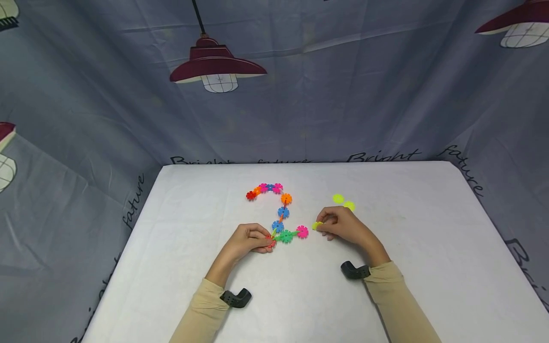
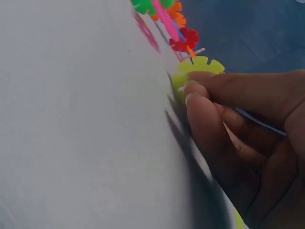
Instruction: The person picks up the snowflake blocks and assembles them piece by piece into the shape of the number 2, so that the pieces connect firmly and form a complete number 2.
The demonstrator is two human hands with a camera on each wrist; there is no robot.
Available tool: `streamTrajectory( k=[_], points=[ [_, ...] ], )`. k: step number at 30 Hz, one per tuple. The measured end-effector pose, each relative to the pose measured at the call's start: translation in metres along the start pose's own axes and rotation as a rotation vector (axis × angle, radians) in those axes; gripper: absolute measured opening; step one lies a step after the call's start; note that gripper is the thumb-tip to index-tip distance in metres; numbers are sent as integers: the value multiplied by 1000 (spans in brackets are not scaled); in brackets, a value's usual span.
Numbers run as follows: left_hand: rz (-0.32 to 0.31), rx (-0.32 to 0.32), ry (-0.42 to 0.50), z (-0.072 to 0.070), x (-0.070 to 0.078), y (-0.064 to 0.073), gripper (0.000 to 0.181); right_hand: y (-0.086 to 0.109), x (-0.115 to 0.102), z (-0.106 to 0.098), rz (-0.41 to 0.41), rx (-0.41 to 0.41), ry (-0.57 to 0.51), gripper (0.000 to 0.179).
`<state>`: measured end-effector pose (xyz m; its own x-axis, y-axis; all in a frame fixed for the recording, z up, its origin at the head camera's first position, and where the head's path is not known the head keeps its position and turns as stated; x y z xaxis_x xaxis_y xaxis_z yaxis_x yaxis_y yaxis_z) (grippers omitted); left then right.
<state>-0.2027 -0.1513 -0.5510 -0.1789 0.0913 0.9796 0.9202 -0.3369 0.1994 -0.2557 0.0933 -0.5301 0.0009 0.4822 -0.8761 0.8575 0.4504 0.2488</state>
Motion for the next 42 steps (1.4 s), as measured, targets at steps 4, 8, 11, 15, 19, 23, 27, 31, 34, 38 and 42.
streamTrajectory(
  k=[4, 8, 11, 15, 19, 23, 27, 31, 34, 38, 42],
  points=[
    [-4, 1, 4, 0, -1, 0, 26, -1, -3, 7, -15, -21, -8, 13],
    [-8, -1, 7, 0, -1, 0, 26, -3, -6, 8, -33, 9, 28, 11],
    [-7, -4, 12, 1, 0, 0, 26, -3, -8, 6, -54, 50, 82, 9],
    [-3, -7, 16, 1, 1, 0, 25, -2, -12, 2, -84, 103, 160, 9],
    [1, -9, 12, 2, 2, 1, 25, 1, -17, 0, -97, 133, 214, 8],
    [4, -10, 8, 2, 2, 0, 25, 3, -24, 1, -107, 142, 242, 9],
    [6, -8, 7, 2, 2, 0, 24, 3, -29, 5, -139, 144, 266, 8],
    [4, -5, 6, 2, 2, 0, 25, 3, -30, 7, -162, 158, 282, 9],
    [1, 3, 11, 1, 1, 1, 24, 3, -29, 8, -177, 165, 286, 10],
    [8, 9, 22, 1, 2, 1, 23, 1, -29, 10, -190, 154, 277, 9],
    [4, 11, 31, 1, 0, 0, 21, 1, -28, 12, -199, 137, 262, 8]
  ],
)
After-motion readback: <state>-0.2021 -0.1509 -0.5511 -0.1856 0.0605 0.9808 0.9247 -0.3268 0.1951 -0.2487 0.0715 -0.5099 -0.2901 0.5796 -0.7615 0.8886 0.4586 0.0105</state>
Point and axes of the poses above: each hand's wrist, its own y-axis away from the middle knuckle, its own z-axis out of the palm, x = y × z, the point moved 10 cm from there along -y, towards the middle knuckle, and after that the axes turned 7 degrees about z, right-handed, at the moved point
